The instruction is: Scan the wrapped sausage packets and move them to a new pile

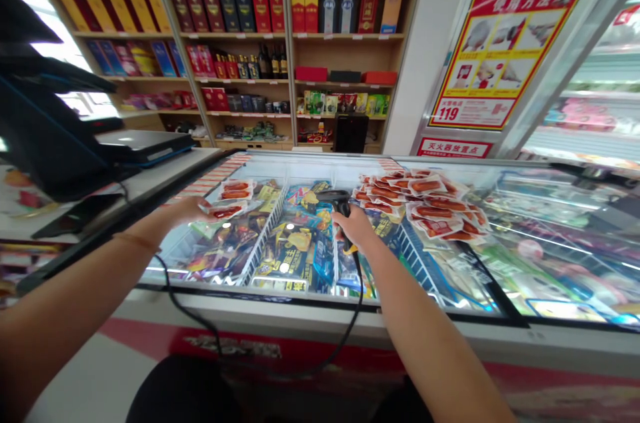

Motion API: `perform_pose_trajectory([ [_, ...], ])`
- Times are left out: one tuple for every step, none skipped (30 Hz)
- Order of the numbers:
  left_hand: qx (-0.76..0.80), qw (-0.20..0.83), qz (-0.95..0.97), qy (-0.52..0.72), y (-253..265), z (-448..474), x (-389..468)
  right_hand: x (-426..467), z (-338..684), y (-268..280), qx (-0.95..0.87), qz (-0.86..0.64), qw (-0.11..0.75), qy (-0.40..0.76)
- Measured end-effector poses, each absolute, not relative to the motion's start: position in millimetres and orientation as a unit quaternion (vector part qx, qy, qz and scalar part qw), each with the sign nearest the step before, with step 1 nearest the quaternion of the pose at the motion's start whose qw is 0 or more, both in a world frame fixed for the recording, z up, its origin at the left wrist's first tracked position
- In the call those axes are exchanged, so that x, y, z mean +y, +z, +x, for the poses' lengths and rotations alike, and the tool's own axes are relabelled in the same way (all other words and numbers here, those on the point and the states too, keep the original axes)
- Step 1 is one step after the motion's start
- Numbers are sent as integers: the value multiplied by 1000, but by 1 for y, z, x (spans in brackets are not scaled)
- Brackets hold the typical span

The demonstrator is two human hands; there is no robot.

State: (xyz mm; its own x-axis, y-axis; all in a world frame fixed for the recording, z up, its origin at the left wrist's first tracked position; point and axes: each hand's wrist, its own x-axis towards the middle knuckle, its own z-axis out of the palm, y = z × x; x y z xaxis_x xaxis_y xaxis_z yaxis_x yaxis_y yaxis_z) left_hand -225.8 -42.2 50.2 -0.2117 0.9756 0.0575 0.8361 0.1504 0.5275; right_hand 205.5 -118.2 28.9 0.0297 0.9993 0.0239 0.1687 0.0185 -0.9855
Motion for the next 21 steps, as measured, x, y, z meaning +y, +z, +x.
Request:
perform_pose_trajectory([
  [745, 136, 620, 203, 52, -225, -42, -118, 206, 28, -545, -544, 465, 437],
  [749, 131, 627, 172, 55, -222, -43, -117, 206, 27, -551, -544, 461, 432],
  [748, 140, 631, 151, 57, -219, -43, -117, 206, 26, -556, -545, 458, 430],
  [740, 166, 632, 159, 60, -213, -44, -117, 205, 26, -559, -545, 455, 428],
  [728, 205, 627, 184, 62, -204, -45, -118, 204, 26, -561, -546, 452, 428],
  [712, 256, 615, 220, 64, -194, -45, -119, 203, 27, -562, -545, 449, 430],
  [695, 311, 594, 261, 64, -180, -45, -120, 202, 28, -563, -543, 448, 433],
  [667, 357, 578, 306, 64, -165, -44, -121, 202, 28, -562, -540, 448, 438],
  [646, 401, 552, 343, 63, -148, -43, -122, 201, 29, -560, -536, 449, 444],
  [627, 435, 523, 380, 60, -130, -40, -123, 201, 30, -557, -532, 452, 450],
  [614, 446, 516, 397, 57, -111, -37, -123, 201, 31, -552, -530, 456, 455],
  [603, 456, 504, 418, 54, -93, -33, -123, 202, 31, -545, -528, 461, 459],
  [586, 471, 490, 441, 50, -75, -29, -124, 203, 32, -539, -527, 467, 463],
  [574, 478, 479, 460, 46, -58, -24, -123, 204, 32, -533, -525, 473, 466],
  [562, 487, 467, 478, 42, -43, -20, -123, 205, 33, -529, -523, 479, 466],
  [546, 498, 454, 498, 39, -30, -17, -123, 206, 33, -527, -522, 484, 464],
  [531, 508, 440, 516, 36, -18, -14, -123, 207, 34, -526, -521, 489, 461],
  [515, 519, 426, 533, 33, -9, -12, -123, 207, 35, -526, -521, 494, 456],
  [499, 530, 411, 548, 30, -3, -10, -124, 206, 35, -526, -522, 498, 450],
  [485, 541, 397, 561, 27, 2, -9, -125, 205, 35, -526, -524, 501, 444],
  [473, 550, 384, 571, 24, 4, -9, -126, 204, 36, -527, -525, 502, 441],
])
